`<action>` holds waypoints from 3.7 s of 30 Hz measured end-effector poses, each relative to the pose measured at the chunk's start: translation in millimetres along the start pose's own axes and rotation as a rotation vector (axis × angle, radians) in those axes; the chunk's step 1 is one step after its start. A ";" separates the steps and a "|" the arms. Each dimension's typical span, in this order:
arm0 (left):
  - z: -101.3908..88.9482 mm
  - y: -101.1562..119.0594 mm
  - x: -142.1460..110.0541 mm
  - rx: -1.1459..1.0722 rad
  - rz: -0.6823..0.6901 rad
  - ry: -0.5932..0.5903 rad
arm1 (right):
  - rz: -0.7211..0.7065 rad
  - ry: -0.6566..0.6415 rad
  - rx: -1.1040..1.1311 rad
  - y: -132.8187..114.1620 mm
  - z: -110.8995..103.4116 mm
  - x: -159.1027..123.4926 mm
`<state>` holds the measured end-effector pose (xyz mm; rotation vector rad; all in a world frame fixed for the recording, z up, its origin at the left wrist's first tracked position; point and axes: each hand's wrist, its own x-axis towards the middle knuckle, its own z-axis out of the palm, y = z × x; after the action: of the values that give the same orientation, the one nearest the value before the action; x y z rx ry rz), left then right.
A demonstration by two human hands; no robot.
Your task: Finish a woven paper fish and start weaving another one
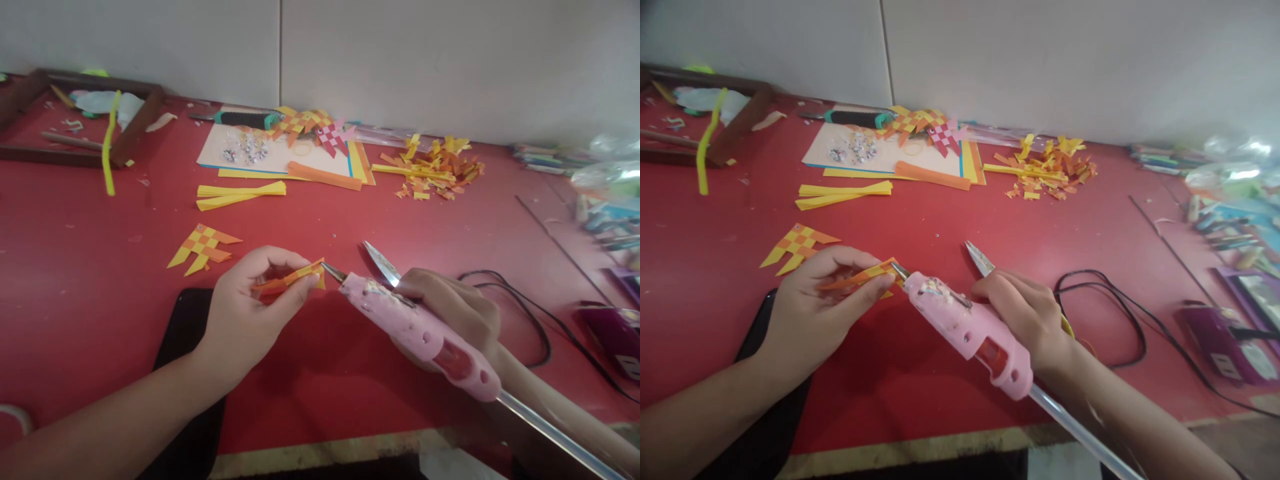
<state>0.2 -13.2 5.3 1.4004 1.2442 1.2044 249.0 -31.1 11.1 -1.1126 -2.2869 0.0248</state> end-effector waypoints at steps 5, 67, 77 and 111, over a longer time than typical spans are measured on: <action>0.5 0.8 0.1 0.022 0.018 0.003 | -0.006 0.002 0.004 -1.0 -0.8 0.9; -1.1 -7.1 6.4 -0.217 -0.300 -0.109 | 0.136 -0.331 -0.101 71.2 11.8 67.6; -1.2 -5.9 6.0 -0.234 -0.326 -0.129 | 0.302 -0.440 0.117 58.4 51.2 97.5; 1.0 2.7 2.2 -0.090 -0.133 -0.220 | -0.070 0.254 0.383 -17.6 41.6 57.8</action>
<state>1.6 -11.4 8.1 1.3238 1.0984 0.9757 187.5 8.9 10.1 -0.7879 -1.9850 0.2677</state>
